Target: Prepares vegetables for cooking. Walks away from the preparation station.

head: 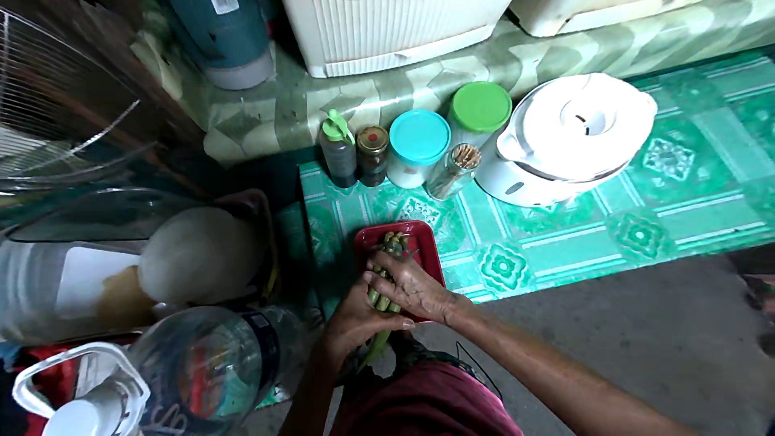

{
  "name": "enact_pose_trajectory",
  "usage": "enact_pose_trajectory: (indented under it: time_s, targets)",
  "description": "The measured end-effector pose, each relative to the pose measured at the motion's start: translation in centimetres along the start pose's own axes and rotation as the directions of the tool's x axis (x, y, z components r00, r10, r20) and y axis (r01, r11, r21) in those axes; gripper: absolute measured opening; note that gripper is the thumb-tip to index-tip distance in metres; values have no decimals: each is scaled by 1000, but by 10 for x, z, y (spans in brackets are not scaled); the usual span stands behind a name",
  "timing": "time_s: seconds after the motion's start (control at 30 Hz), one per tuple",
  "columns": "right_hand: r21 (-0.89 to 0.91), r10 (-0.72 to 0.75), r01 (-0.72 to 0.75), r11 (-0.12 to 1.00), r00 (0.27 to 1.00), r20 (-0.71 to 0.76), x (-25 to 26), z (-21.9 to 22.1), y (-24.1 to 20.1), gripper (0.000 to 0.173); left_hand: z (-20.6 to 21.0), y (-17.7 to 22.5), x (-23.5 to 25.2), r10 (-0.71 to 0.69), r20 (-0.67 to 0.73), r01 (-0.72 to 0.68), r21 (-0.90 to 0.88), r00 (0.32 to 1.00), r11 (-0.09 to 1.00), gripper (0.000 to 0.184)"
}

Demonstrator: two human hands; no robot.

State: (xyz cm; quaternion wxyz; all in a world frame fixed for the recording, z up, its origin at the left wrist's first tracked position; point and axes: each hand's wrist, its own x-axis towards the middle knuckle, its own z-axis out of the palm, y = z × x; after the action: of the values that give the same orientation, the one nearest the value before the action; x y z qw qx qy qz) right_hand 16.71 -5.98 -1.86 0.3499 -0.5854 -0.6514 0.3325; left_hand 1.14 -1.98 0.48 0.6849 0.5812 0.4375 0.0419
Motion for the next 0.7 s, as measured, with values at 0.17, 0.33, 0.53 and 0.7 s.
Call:
enact_pose_trajectory:
  time_s: [0.17,0.33,0.53,0.7]
  targets:
    - [16,6,-4,1000,993,-120,3,5,-2,22,3,4,0,-12,-98,19,62,995,998,41]
    - [37,96,-94,995,994,-58,5,6,-3,37,-1,-2,0,-73,-51,67,-103,996,992,23]
    - [-49,160,-155,987,976,150,2,8,-13,57,-4,-31,-7,-18,63,41,-393,998,919,17]
    - [224,422,-411,884,906,-3,12,-29,10,45,-15,-73,-31,48,80,6,-560,996,828,30]
